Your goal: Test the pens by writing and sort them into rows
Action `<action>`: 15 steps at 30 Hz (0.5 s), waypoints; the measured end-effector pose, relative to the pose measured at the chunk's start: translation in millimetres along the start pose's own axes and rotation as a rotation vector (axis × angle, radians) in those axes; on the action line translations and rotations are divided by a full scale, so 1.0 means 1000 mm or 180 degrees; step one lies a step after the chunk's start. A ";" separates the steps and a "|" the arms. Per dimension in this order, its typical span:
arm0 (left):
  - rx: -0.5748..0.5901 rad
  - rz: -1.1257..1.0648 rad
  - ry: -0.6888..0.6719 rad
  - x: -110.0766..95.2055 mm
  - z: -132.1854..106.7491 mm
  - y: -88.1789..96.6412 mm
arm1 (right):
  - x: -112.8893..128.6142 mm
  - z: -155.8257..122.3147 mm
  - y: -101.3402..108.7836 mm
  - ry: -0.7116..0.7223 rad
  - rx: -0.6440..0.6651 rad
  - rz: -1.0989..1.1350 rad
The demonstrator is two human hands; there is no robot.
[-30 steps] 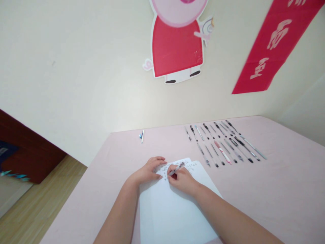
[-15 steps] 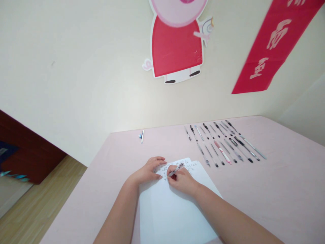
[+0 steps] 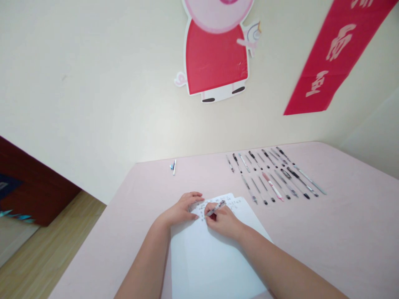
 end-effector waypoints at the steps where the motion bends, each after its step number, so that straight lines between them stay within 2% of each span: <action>1: 0.0000 -0.0004 -0.0010 0.000 0.000 0.000 | 0.001 0.000 0.001 -0.0012 0.0020 0.0012; 15: 0.0003 -0.0059 0.0031 0.001 0.000 -0.001 | 0.002 0.000 0.002 -0.0095 0.0086 0.0068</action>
Point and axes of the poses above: each hand's wrist, its own z-axis towards the middle knuckle, its own y-axis out of the back of the hand, x = y × z, the point moved 1 cm from there along z, towards the middle knuckle, and after that the axes turned 3 degrees about x, right-handed, at the moved point
